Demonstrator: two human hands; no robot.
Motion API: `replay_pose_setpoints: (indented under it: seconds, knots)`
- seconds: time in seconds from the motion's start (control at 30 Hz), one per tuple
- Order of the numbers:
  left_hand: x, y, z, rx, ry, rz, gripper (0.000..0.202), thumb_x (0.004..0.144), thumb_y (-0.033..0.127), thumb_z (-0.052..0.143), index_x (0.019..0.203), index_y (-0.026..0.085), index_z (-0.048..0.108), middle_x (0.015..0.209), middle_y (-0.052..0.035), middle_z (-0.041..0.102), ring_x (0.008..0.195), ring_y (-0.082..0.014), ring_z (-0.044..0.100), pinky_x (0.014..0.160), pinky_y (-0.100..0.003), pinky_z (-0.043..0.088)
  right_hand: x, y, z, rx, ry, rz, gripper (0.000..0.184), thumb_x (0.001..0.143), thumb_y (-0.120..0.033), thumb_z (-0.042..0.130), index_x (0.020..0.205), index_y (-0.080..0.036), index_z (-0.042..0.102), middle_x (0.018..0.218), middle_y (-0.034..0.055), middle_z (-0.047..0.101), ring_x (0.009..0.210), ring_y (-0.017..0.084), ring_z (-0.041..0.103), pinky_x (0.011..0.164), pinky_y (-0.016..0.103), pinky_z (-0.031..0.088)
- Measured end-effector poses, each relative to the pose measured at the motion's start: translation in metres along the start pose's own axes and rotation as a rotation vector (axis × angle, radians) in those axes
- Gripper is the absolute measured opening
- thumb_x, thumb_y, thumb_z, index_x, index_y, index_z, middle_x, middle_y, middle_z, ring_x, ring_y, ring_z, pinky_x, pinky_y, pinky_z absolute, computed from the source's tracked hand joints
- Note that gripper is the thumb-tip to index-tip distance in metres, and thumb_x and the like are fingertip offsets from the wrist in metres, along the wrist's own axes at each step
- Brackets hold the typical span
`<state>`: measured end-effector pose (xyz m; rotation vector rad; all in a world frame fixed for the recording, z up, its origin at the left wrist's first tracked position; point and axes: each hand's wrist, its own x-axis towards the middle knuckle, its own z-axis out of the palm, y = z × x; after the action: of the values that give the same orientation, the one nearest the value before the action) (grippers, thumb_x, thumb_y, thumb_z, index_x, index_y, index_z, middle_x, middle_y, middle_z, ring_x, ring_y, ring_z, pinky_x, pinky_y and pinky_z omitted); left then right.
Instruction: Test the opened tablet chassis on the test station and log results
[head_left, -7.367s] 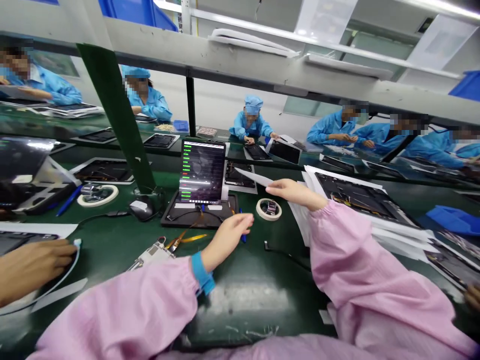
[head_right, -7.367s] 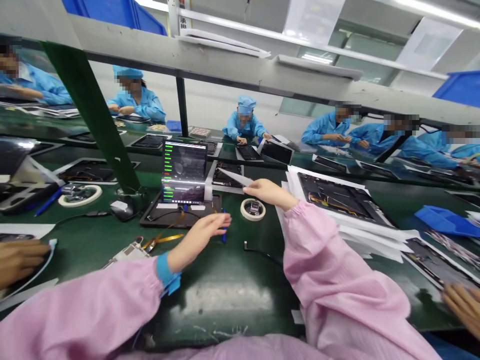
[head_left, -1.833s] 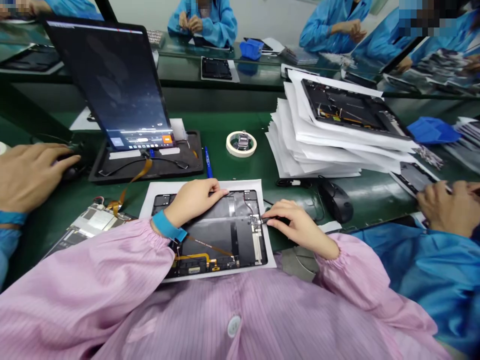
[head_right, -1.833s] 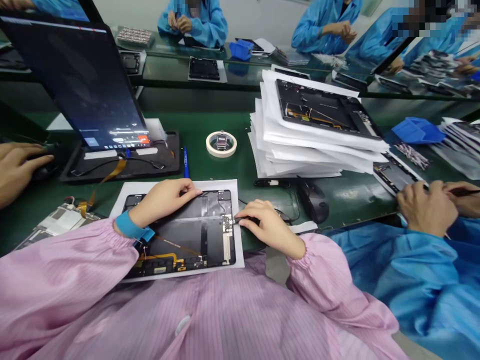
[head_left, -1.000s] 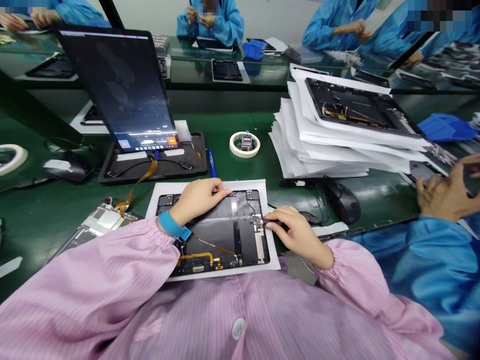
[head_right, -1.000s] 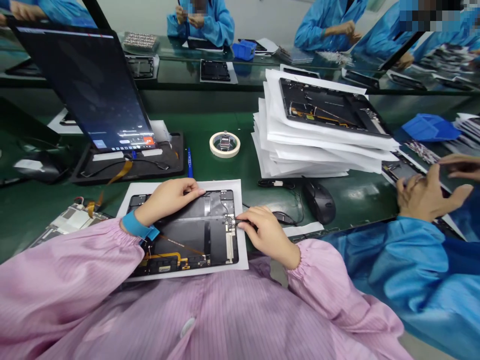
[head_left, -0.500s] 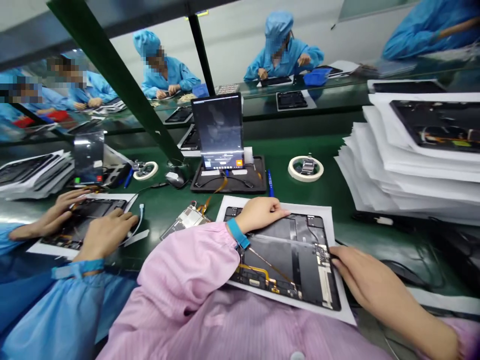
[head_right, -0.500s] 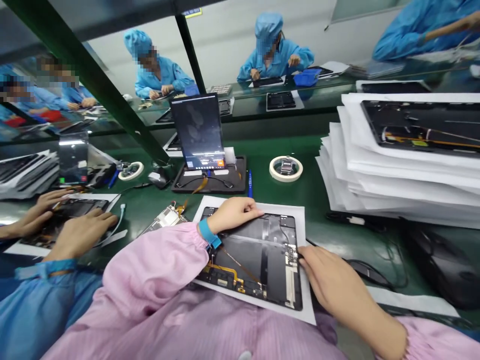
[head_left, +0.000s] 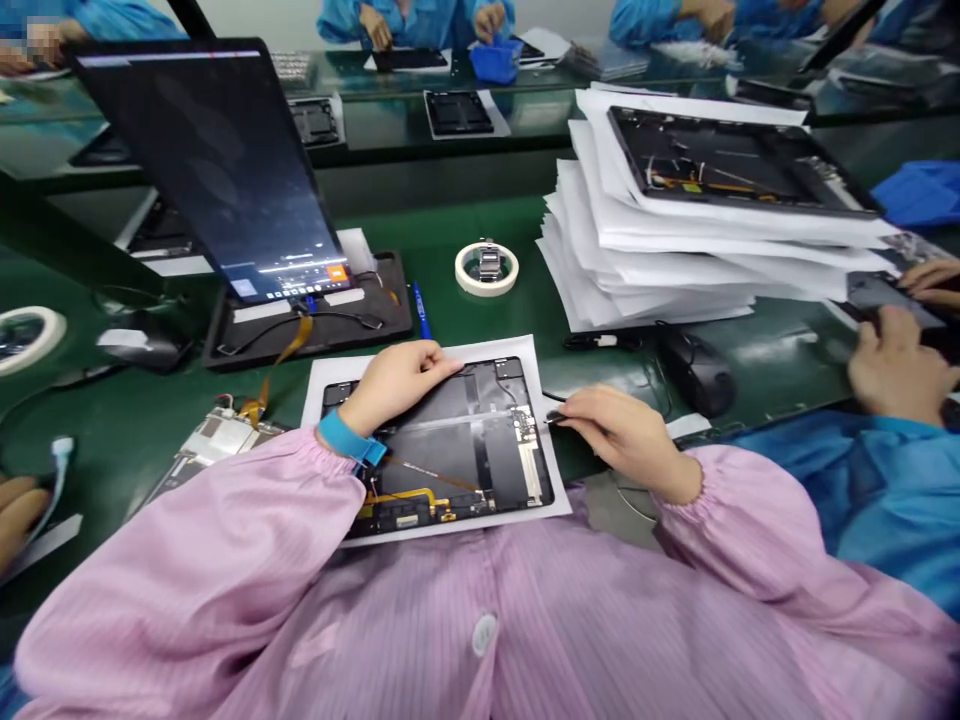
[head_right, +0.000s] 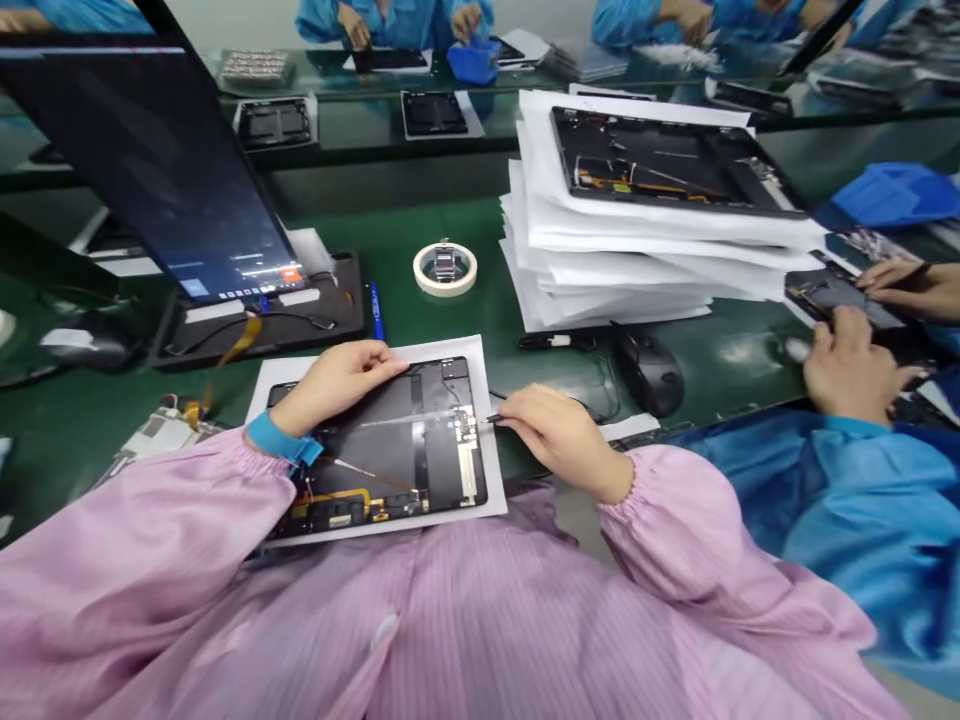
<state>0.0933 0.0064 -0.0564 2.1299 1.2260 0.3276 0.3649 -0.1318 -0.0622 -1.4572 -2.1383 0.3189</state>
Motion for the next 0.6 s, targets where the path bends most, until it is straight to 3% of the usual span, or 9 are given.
replay_pose_setpoints:
  seconds: [0.2,0.6]
  knots:
    - [-0.0010,0.0016,0.0005,0.006,0.010,-0.009,0.041,0.084,0.056,0.050,0.070,0.018,0.058,0.064,0.0013,0.059,0.059,-0.0137,0.049,0.055,-0.026,0.029,0.0026,-0.0026,-0.0037,-0.069,-0.027,-0.123,0.023,0.096,-0.027,0.048,0.104,-0.021,0.069,0.085,0.0045,0.069,0.082,0.019,0.057,0.077,0.036,0.047]
    - [-0.0007,0.0030,0.0012,0.039,0.006,-0.017,0.040,0.085,0.055,0.049,0.069,0.019,0.058,0.065,0.0005,0.059,0.060,-0.0148,0.050,0.056,-0.027,0.029,0.0070,-0.0069,-0.0083,-0.240,-0.022,-0.175,0.022,0.096,-0.026,0.048,0.100,-0.023,0.070,0.082,0.0028,0.069,0.085,0.019,0.052,0.082,0.036,0.037]
